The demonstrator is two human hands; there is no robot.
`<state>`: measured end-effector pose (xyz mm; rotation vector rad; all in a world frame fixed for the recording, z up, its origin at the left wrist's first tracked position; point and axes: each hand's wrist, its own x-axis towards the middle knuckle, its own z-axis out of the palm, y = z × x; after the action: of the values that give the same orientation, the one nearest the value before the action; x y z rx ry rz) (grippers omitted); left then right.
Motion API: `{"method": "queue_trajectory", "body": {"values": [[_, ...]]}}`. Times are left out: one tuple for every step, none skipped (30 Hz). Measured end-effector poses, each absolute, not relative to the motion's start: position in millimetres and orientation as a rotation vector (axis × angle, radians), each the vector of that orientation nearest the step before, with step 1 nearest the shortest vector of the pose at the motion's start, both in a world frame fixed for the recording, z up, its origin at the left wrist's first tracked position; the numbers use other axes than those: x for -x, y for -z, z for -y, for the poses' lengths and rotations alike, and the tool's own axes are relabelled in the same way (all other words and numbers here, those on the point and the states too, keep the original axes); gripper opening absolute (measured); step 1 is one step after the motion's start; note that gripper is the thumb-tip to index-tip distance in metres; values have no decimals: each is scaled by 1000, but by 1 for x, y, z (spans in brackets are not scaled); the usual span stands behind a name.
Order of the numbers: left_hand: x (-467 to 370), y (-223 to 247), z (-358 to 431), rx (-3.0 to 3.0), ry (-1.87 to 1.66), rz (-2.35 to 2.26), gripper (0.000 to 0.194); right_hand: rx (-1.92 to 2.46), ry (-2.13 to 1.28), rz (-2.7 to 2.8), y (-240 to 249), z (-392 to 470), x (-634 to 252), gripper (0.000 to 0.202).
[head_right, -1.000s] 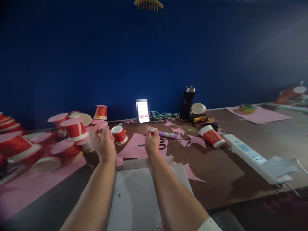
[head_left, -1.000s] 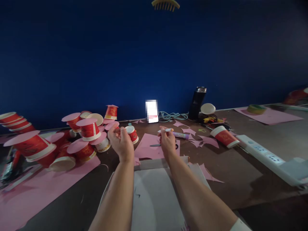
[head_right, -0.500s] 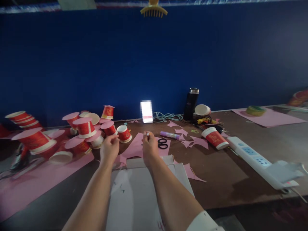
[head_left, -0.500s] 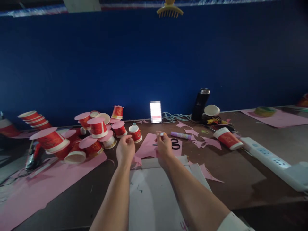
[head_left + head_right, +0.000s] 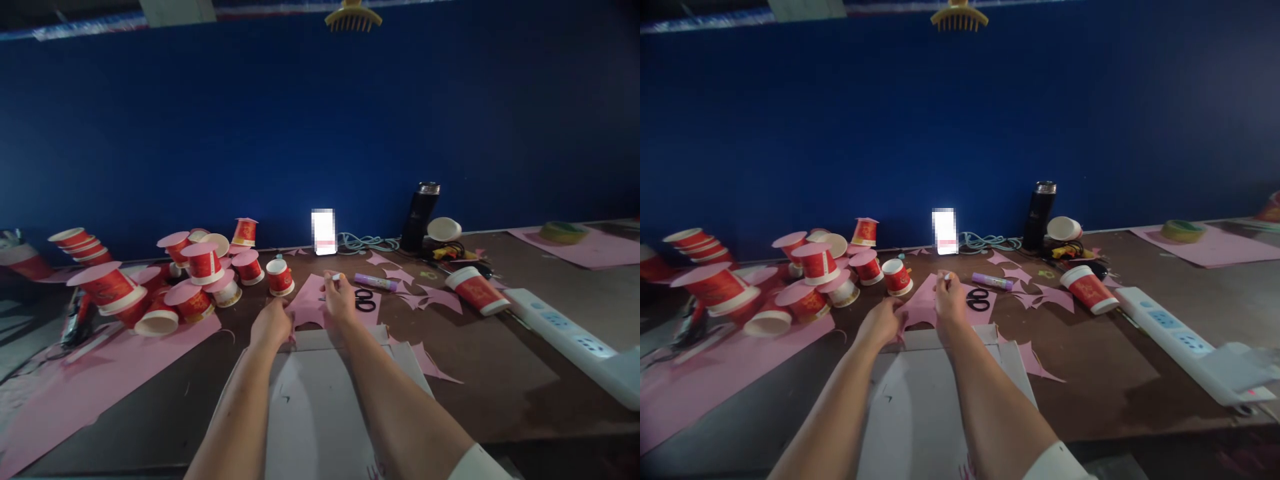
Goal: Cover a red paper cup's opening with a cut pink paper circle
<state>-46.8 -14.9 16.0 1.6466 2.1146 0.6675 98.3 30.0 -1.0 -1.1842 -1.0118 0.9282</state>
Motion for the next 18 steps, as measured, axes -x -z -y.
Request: {"method": "queue_trajectory", "body": {"values": [[44, -18, 14, -1677, -634, -2110, 25, 1178, -910, 1012, 1, -31, -99, 40], [41, -21, 13, -1705, -589, -2116, 28, 1175, -892, 1009, 1, -32, -100, 42], [38, -25, 12, -1729, -532, -2146, 30, 1173, -876, 1003, 1, -33, -101, 43], [34, -30, 12, -1758, -467, -2202, 32, 1171, -862, 989, 2, -35, -101, 44], [30, -35, 11, -1805, -417, -2273, 33, 1169, -850, 971, 2, -36, -102, 44], [25, -41, 10, -1876, -399, -2354, 33, 1166, -838, 955, 2, -38, -103, 44], [19, -48, 6, -1975, -427, -2401, 30, 1160, -824, 944, 2, -39, -104, 44], [12, -53, 1, -2083, -478, -2391, 28, 1151, -806, 936, 3, -40, -105, 44], [5, -59, -7, -2183, -528, -2334, 26, 1142, -785, 929, 3, -41, -106, 44], [-2, -63, -17, -2258, -569, -2251, 25, 1135, -759, 921, 3, -42, -107, 43], [-9, -66, -29, -2277, -585, -2167, 22, 1128, -732, 909, 3, -43, -108, 43], [-15, -67, -43, -2240, -627, -2095, 17, 1122, -707, 892, 3, -44, -109, 43], [-20, -66, -58, -2133, -722, -2027, 11, 1117, -688, 874, 3, -45, -110, 44], [-23, -64, -74, -1972, -868, -1966, 11, 1114, -672, 862, 3, -45, -110, 44], [-25, -61, -89, -1907, -913, -1942, 16, 1111, -661, 851, 3, -45, -111, 45], [-26, -58, -103, -1871, -954, -1919, 20, 1107, -656, 843, 3, -46, -111, 45], [-25, -54, -116, -1827, -996, -1891, 23, 1103, -657, 839, 4, -46, -110, 45], [-24, -49, -127, -1778, -1041, -1853, 26, 1098, -662, 836, 4, -47, -110, 45]]}}
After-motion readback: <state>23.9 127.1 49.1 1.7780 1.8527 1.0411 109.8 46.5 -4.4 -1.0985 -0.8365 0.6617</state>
